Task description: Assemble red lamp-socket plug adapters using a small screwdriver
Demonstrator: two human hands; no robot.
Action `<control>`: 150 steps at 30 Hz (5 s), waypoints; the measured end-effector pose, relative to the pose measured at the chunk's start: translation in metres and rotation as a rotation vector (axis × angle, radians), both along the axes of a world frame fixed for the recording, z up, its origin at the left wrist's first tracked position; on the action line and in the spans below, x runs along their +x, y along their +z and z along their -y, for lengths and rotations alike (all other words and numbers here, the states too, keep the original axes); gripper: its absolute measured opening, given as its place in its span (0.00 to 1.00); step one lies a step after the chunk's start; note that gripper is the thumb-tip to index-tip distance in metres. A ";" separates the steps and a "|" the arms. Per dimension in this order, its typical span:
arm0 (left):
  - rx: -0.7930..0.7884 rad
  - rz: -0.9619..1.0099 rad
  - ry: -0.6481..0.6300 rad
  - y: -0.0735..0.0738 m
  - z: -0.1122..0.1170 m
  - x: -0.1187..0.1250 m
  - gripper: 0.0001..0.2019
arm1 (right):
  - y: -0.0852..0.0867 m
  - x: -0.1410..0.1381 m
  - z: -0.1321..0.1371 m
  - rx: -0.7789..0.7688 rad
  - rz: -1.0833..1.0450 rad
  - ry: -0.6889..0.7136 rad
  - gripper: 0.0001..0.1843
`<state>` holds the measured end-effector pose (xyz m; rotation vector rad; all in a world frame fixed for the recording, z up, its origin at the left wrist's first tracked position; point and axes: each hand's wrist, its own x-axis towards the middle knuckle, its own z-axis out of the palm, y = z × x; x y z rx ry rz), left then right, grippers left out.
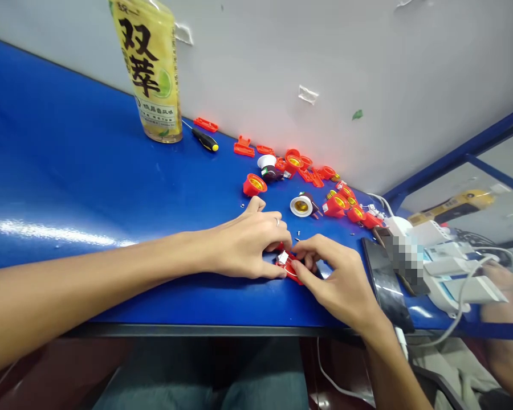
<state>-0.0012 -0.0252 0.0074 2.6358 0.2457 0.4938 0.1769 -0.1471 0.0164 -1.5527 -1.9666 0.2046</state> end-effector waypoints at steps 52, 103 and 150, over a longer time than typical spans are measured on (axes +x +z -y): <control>0.494 0.140 0.050 0.020 -0.021 -0.009 0.08 | -0.024 0.013 0.046 0.181 0.005 -0.196 0.15; 0.628 0.011 -0.106 0.019 0.013 0.008 0.11 | -0.023 0.014 0.041 0.071 0.072 -0.121 0.14; 0.312 0.315 0.096 0.012 0.006 -0.009 0.10 | -0.037 0.050 0.032 0.106 0.160 -0.364 0.15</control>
